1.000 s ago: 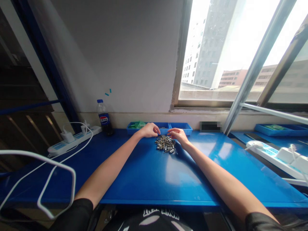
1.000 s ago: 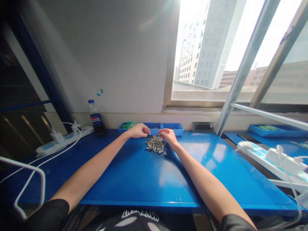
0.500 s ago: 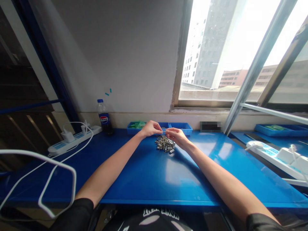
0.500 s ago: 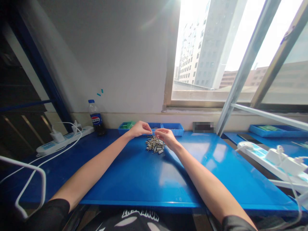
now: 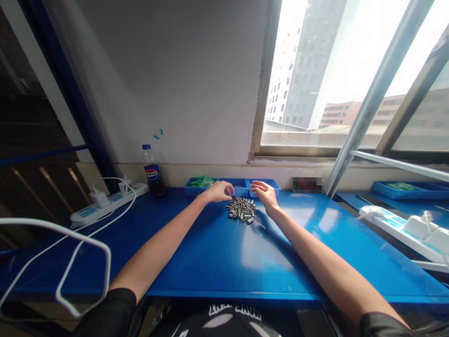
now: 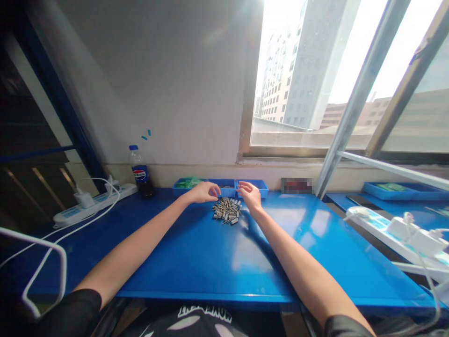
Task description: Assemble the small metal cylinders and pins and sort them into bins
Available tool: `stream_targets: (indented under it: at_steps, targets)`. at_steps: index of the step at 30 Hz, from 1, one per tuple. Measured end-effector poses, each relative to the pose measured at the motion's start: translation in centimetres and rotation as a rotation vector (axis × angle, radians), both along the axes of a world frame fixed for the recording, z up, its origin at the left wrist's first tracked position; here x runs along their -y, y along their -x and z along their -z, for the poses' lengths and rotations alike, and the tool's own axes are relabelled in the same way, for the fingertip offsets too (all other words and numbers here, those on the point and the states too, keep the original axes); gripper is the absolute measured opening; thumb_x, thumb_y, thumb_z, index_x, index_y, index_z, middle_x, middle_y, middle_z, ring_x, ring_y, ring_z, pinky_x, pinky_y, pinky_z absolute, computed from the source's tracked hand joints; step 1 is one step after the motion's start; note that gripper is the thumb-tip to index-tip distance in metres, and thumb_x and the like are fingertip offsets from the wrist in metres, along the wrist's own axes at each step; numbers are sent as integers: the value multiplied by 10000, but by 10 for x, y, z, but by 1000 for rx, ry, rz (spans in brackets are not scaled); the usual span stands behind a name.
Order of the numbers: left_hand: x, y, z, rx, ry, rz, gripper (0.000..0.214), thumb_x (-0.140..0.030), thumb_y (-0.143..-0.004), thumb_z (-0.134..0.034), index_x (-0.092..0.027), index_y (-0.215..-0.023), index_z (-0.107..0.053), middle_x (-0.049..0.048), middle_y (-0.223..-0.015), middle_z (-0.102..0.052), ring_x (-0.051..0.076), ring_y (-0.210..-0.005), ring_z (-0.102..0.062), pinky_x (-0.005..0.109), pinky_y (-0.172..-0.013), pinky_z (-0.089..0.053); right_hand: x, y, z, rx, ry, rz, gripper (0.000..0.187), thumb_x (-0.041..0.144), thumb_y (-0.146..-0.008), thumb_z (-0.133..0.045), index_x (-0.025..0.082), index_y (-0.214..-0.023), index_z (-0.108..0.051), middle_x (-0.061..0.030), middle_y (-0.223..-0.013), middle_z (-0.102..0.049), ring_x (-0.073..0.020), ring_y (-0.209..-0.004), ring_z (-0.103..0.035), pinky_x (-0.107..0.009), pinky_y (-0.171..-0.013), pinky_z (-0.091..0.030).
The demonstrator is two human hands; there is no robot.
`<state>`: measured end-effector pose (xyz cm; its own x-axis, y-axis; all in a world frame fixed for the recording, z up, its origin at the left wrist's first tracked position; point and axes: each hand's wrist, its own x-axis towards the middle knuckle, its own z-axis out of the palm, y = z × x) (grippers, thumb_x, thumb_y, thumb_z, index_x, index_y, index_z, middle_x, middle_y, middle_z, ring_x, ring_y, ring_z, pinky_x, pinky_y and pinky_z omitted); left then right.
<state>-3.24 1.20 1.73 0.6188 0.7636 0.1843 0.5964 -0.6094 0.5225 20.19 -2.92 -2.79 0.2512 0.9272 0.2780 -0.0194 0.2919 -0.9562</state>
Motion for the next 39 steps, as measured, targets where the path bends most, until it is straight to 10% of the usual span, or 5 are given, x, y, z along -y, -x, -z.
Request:
stream_targets:
  at_steps: [9,39]
  targets:
    - [1,1,7,-274,85,112,274,-66,-643,-699,-155,-896,-756,34,-851,-773,155,-778,-710,187,-662,-509,-1,1,2,63,37,-14,399,249,-676,-641,185,-1064,-707,-86,-1048,-773,-218,-824,-756,-323,-733,-603]
    - [6,0,9,-250,17,205,266,-36,-645,-671,-170,-873,-703,4,-777,-715,142,-722,-655,186,-613,-438,9,5,-2,51,138,-92,276,261,-688,-712,209,-959,-727,-43,-908,-780,-172,-691,-697,-276,-632,-547]
